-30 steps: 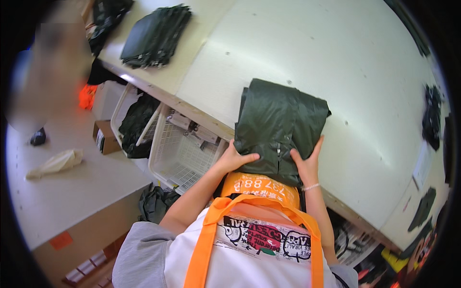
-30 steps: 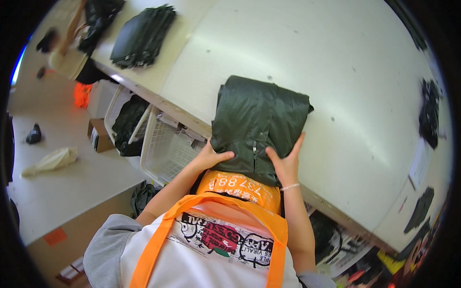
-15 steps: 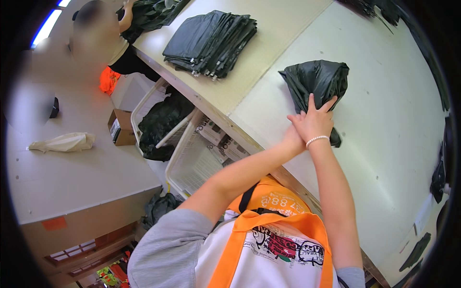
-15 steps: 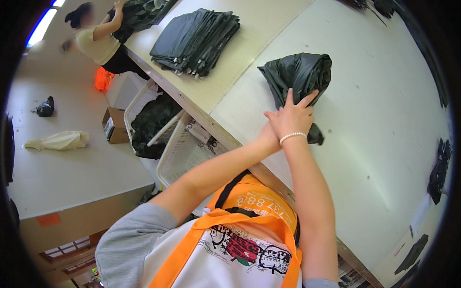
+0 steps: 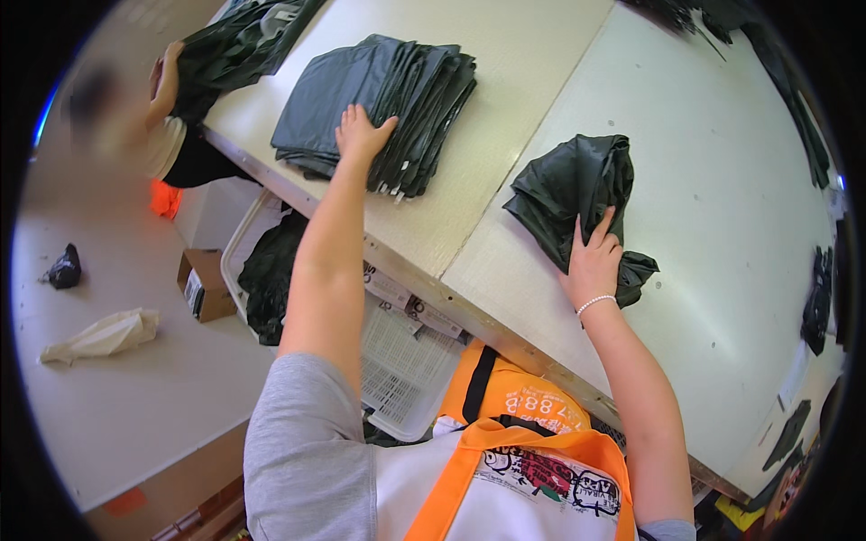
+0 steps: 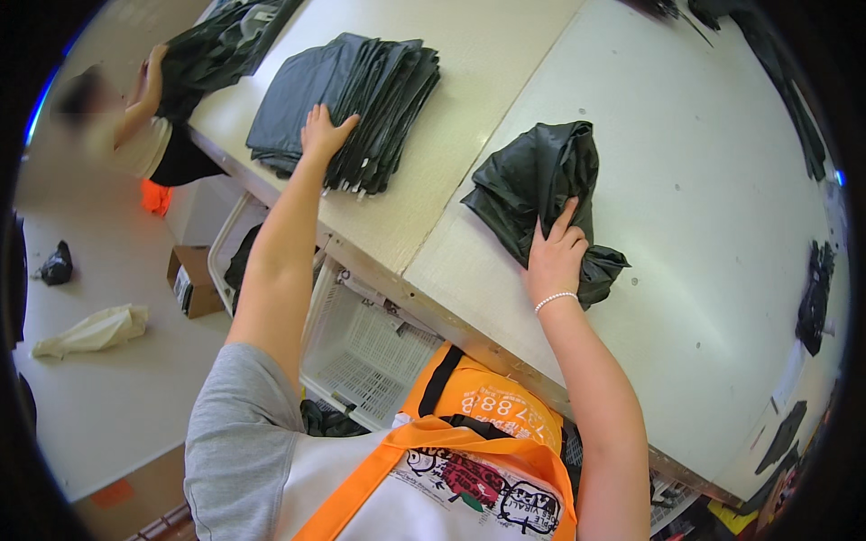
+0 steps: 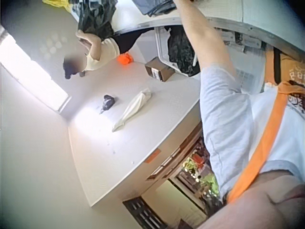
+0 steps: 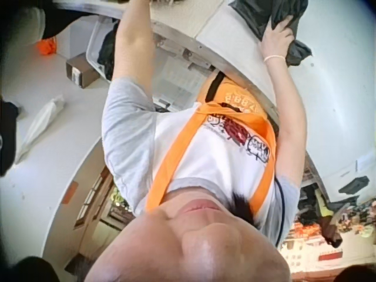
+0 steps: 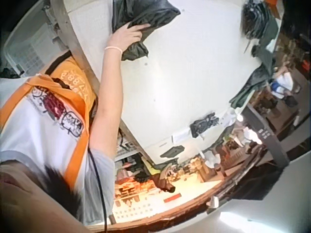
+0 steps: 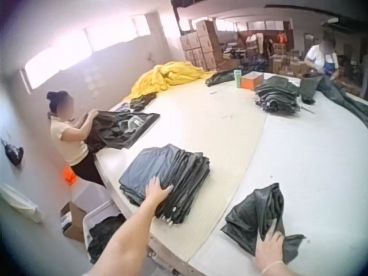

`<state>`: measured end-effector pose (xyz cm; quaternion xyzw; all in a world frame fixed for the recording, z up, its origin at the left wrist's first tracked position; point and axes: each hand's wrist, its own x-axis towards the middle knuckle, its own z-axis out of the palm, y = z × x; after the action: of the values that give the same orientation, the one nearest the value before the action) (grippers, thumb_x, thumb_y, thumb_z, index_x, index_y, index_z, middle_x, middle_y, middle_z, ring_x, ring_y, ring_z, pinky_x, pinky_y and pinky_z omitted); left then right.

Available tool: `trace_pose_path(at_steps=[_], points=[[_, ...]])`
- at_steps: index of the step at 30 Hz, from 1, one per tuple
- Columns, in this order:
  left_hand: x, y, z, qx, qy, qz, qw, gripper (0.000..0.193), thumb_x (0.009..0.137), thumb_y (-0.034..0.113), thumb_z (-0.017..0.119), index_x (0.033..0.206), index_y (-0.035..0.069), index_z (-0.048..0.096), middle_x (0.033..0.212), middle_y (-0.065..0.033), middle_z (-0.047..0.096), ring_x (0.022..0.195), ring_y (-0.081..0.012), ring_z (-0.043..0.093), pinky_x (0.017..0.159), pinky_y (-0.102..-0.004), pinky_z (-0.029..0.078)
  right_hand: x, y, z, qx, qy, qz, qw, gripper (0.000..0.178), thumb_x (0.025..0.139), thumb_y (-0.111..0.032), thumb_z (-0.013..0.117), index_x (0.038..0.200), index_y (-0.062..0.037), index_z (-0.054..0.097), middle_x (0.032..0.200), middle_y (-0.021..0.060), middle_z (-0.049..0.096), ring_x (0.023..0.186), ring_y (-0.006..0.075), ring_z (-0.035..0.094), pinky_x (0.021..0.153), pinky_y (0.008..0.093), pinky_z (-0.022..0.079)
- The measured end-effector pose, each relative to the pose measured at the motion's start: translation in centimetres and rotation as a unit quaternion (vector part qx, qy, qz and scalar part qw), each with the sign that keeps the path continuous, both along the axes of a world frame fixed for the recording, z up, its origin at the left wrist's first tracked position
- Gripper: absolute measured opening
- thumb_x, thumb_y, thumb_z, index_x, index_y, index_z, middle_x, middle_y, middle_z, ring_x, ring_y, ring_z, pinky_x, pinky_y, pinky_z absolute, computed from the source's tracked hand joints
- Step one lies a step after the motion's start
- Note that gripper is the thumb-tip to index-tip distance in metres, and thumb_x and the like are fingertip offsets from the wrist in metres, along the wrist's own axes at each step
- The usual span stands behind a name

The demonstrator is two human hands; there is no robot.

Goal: The person folds a dark green jacket on a white table, aligning edges and smoothing the fabric. They fold the jacket into a compact rectangle and place it into a white plastic basket. The person then unfolds another jacket and begins folding it again.

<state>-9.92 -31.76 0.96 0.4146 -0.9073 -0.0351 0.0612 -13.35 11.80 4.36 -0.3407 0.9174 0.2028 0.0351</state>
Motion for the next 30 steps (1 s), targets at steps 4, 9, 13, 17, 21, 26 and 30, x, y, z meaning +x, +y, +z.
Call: trace_pose_path(at_steps=[4,9,13,17,21,26,30], points=[[-0.6,0.1,-1.6,0.044,0.039,-0.079,0.995,0.066,0.087,0.041,0.056,0.135,-0.002,0.041,0.142,-0.0180,0.041,0.134,-0.0302,0.036,0.108,-0.0491,0.030,-0.8,1.1,-2.6,-0.015,0.073,0.021,0.997,0.075,0.071,-0.031,0.072,0.140,-0.0182,0.045,0.148,0.0349,0.017,0.096,0.0334,0.050,0.083,0.0382,0.042],[0.8,15.7,0.3,-0.122,0.088,-0.249,0.957,0.039,0.086,0.015,0.053,0.122,0.002,0.052,0.127,-0.0148,0.055,0.123,-0.0290,0.047,0.105,-0.0500,0.032,-4.5,5.1,3.2,-0.208,-0.120,-0.075,0.968,0.080,0.061,-0.012,0.073,0.137,-0.0192,0.048,0.144,0.0278,0.028,0.098,0.0364,0.056,0.088,0.0391,0.049],[4.8,32.5,-1.4,0.118,0.157,-0.387,0.901,0.038,0.081,0.008,0.056,0.117,0.000,0.054,0.124,-0.0221,0.051,0.121,-0.0416,0.044,0.098,-0.0590,0.035,-4.3,16.5,3.7,-0.430,-0.138,-0.209,0.867,0.067,0.069,-0.016,0.073,0.131,-0.0075,0.051,0.138,0.0241,0.037,0.114,0.0378,0.052,0.095,0.0403,0.045],[8.2,43.7,-3.5,0.231,0.171,-0.457,0.842,0.039,0.078,0.024,0.066,0.107,-0.001,0.060,0.125,-0.0237,0.049,0.119,-0.0390,0.046,0.097,-0.0539,0.038,0.4,26.7,6.0,-0.569,-0.194,-0.337,0.725,0.043,0.077,-0.012,0.069,0.114,0.0057,0.056,0.110,0.0157,0.063,0.101,0.0264,0.060,0.091,0.0335,0.044],[4.7,45.2,-4.6,0.314,0.172,-0.436,0.826,0.038,0.076,0.020,0.071,0.109,0.007,0.057,0.101,-0.0107,0.059,0.092,-0.0325,0.055,0.077,-0.0413,0.048,6.4,30.9,8.4,-0.490,-0.198,-0.348,0.774,0.043,0.078,-0.012,0.068,0.113,0.0074,0.056,0.110,0.0166,0.064,0.101,0.0231,0.060,0.091,0.0329,0.044],[1.0,45.2,-5.9,0.388,0.194,-0.479,0.763,0.010,0.079,0.012,0.068,0.085,0.004,0.069,0.080,-0.0132,0.062,0.075,-0.0312,0.061,0.066,-0.0363,0.049,11.5,30.9,10.5,-0.351,-0.207,-0.242,0.881,0.076,0.065,-0.018,0.073,0.137,-0.0180,0.047,0.131,0.0299,0.042,0.110,0.0456,0.053,0.095,0.0414,0.045],[-1.6,44.0,-1.2,0.455,0.166,-0.459,0.745,0.014,0.078,0.013,0.070,0.089,0.004,0.071,0.079,-0.0125,0.064,0.071,-0.0268,0.064,0.065,-0.0336,0.049,11.7,28.1,9.3,-0.276,-0.388,-0.098,0.874,0.082,0.062,-0.021,0.075,0.138,-0.0260,0.046,0.135,0.0313,0.037,0.105,0.0424,0.057,0.089,0.0406,0.050]])
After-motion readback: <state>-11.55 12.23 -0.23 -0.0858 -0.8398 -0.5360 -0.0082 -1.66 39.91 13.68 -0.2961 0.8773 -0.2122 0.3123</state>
